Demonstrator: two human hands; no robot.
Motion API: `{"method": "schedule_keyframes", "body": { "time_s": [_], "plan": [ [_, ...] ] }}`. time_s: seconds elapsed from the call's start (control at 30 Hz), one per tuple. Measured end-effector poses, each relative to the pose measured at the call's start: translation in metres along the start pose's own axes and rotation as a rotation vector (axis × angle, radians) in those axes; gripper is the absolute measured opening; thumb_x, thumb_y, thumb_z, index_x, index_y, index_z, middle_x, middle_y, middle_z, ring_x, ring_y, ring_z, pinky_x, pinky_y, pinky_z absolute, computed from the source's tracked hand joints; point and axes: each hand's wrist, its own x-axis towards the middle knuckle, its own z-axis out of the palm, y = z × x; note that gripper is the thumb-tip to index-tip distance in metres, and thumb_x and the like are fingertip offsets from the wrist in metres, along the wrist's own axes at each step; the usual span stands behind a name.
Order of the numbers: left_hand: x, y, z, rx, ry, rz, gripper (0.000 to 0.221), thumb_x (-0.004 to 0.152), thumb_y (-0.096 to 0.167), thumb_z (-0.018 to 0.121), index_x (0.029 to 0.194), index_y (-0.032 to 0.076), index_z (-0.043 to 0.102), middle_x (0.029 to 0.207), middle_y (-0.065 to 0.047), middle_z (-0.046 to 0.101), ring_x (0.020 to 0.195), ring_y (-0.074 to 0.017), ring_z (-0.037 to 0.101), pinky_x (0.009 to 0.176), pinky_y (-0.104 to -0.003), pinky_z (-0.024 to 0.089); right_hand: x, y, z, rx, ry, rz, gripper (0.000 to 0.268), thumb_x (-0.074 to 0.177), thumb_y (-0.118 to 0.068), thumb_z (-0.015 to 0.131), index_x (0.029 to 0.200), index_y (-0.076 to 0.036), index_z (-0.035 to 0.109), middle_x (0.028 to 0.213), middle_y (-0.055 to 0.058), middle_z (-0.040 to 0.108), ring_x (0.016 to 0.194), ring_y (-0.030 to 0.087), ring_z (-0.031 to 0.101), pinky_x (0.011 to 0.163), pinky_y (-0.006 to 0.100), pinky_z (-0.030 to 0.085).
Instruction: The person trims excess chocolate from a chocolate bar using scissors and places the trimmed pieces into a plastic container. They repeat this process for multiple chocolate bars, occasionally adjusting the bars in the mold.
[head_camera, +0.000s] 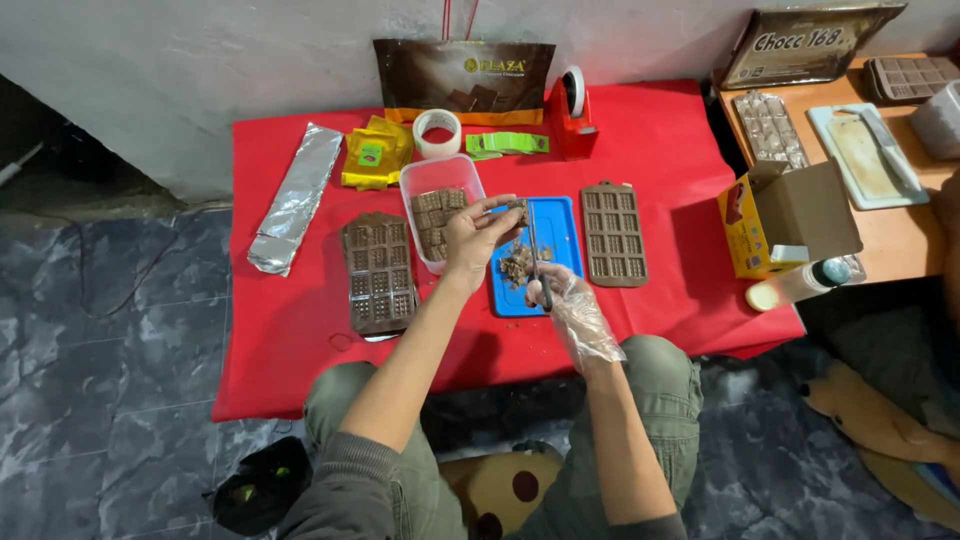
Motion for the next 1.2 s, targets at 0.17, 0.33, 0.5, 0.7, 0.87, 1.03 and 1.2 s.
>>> {"method": "schedule_keyframes", "body": {
  "time_s": [0.17,0.33,0.5,0.7,0.87,1.03,1.2],
  "plan": [
    [0.000,-0.002,-0.001,0.014,0.008,0.014,0.037,0.081,0.008,0.088,0.115,0.004,0.075,0.095,-0.019,0.078,0.086,-0.0201,0.076,0.078,-0.033,0.068,0.001,0.007,-0.004,0.003,-0.003,-0.015,0.042,0.083,-0.016,0.084,0.119,-0.001,0.071,0.085,0.013,0.069,0.073,0.017,0.063,0.069,0.027,0.050],
    [0.000,-0.002,-0.002,-0.006,0.025,0.019,0.037,0.079,0.009,0.091,0.113,0.004,0.076,0.094,-0.018,0.078,0.085,-0.0219,0.077,0.077,-0.035,0.068,-0.006,-0.014,0.005,0.004,-0.011,-0.053,0.042,0.083,-0.017,0.085,0.118,0.001,0.072,0.084,0.013,0.070,0.071,0.016,0.063,0.071,0.027,0.050],
    [0.011,-0.012,-0.008,-0.008,0.018,0.039,0.037,0.078,0.008,0.092,0.111,0.002,0.076,0.094,-0.021,0.077,0.085,-0.0254,0.077,0.077,-0.038,0.068,0.000,0.007,-0.002,0.021,0.007,-0.042,0.043,0.081,-0.015,0.086,0.118,0.000,0.072,0.087,0.013,0.071,0.069,0.016,0.064,0.072,0.030,0.052],
    [0.001,0.000,-0.004,0.007,0.016,0.037,0.038,0.077,0.008,0.092,0.111,0.002,0.076,0.094,-0.021,0.077,0.085,-0.0248,0.077,0.077,-0.037,0.067,0.004,0.015,-0.007,0.016,0.003,-0.043,0.042,0.082,-0.017,0.087,0.117,0.000,0.072,0.090,0.015,0.072,0.067,0.017,0.063,0.069,0.029,0.052],
    [0.002,-0.002,-0.004,0.020,0.022,0.034,0.038,0.076,0.010,0.092,0.110,0.003,0.077,0.094,-0.021,0.077,0.085,-0.0246,0.077,0.076,-0.036,0.067,-0.006,-0.012,0.005,0.045,0.009,-0.048,0.039,0.082,-0.015,0.086,0.115,0.001,0.071,0.097,0.017,0.072,0.067,0.018,0.061,0.069,0.032,0.051],
    [-0.001,0.000,-0.003,0.030,0.023,0.022,0.038,0.076,0.010,0.093,0.110,0.004,0.077,0.094,-0.021,0.077,0.084,-0.0242,0.077,0.076,-0.036,0.068,-0.006,-0.013,0.005,0.028,0.012,-0.051,0.038,0.083,-0.017,0.086,0.112,0.001,0.070,0.100,0.017,0.073,0.067,0.018,0.061,0.069,0.031,0.052],
    [-0.003,-0.001,0.000,0.011,0.033,-0.009,0.041,0.074,0.010,0.094,0.111,0.003,0.077,0.093,-0.021,0.077,0.084,-0.0234,0.077,0.075,-0.035,0.068,-0.008,-0.017,0.006,0.021,0.020,-0.026,0.041,0.082,-0.017,0.088,0.114,0.002,0.070,0.095,0.016,0.071,0.067,0.018,0.060,0.069,0.030,0.051]
  ]
}}
